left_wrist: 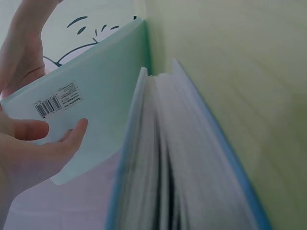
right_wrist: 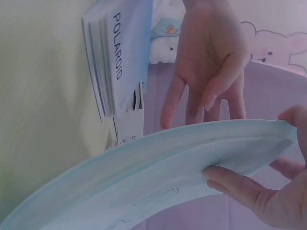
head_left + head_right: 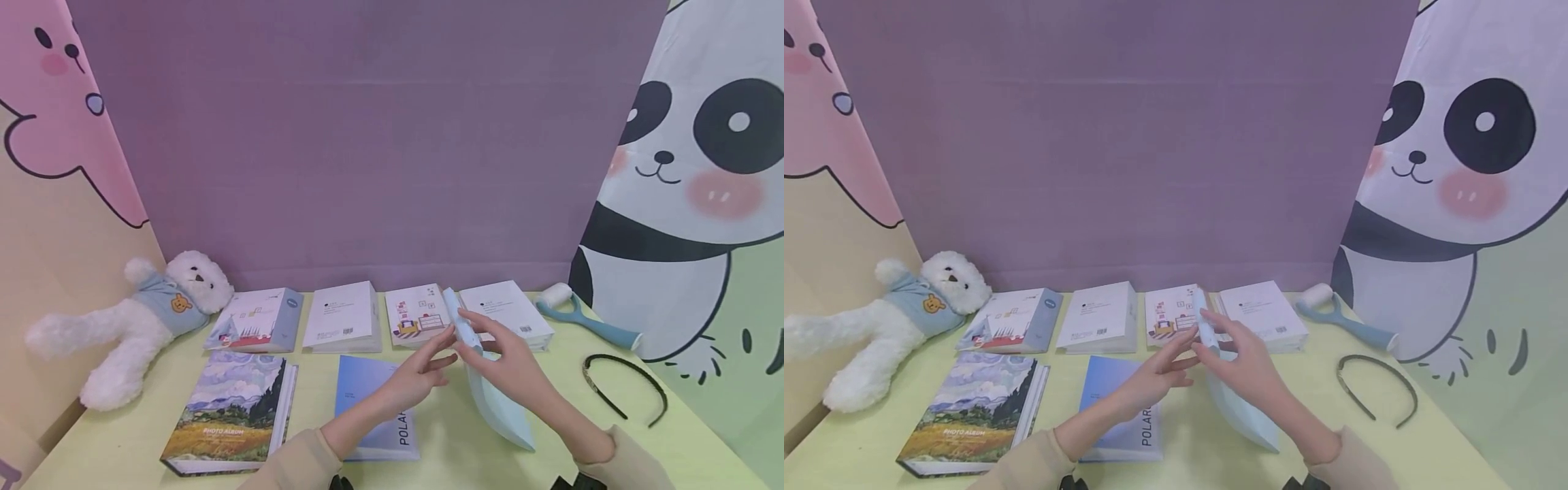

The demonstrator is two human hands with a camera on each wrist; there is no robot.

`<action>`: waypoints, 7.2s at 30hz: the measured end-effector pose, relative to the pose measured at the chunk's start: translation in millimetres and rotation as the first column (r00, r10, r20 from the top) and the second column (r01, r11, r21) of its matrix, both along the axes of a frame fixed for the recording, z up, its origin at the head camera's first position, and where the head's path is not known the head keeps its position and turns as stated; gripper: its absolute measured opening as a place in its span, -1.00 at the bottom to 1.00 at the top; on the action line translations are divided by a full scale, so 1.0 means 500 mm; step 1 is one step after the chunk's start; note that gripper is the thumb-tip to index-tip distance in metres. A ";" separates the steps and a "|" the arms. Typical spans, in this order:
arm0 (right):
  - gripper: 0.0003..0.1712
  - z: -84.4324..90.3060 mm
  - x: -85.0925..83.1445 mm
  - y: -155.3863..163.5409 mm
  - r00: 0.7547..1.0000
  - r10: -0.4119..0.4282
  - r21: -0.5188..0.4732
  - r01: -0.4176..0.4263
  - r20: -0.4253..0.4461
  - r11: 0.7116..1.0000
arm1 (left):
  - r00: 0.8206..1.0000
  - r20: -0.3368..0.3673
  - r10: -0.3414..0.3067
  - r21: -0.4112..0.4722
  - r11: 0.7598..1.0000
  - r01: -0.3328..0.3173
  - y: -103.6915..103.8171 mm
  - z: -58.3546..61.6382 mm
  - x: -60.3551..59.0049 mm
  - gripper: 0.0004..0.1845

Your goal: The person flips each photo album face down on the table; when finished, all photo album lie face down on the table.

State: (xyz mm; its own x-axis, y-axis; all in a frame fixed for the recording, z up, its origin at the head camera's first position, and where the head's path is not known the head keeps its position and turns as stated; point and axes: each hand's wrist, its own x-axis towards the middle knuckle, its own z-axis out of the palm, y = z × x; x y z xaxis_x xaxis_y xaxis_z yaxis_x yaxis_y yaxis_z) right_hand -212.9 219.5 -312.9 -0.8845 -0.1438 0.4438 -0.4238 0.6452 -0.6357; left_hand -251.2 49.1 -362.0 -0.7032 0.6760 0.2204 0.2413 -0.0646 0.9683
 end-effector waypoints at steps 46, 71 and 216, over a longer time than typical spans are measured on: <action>-0.53 0.015 0.034 0.190 0.983 -0.042 -0.460 0.122 0.181 0.880 | 0.992 -0.089 -0.087 -0.472 0.881 0.035 0.032 -0.044 -0.010 -0.56; -0.19 -0.112 0.004 0.313 0.888 -0.296 0.184 0.244 0.352 0.952 | 0.974 -0.139 -0.180 -0.648 0.760 0.049 0.009 -0.052 -0.004 -0.63; -0.09 -0.171 -0.107 -0.167 0.837 0.407 0.047 -0.454 0.365 0.890 | 0.944 0.110 0.311 -0.396 0.885 -0.246 -0.326 -0.020 -0.006 -0.20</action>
State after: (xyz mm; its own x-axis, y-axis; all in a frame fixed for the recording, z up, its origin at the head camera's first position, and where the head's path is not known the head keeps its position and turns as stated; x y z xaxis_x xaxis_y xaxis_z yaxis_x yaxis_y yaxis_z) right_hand -266.5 136.0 -398.5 -0.8109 -0.5793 0.0829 -0.4531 0.5318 -0.7155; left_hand -254.0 -114.1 -372.1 -0.8786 0.4554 -0.1436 0.0305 0.3537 0.9349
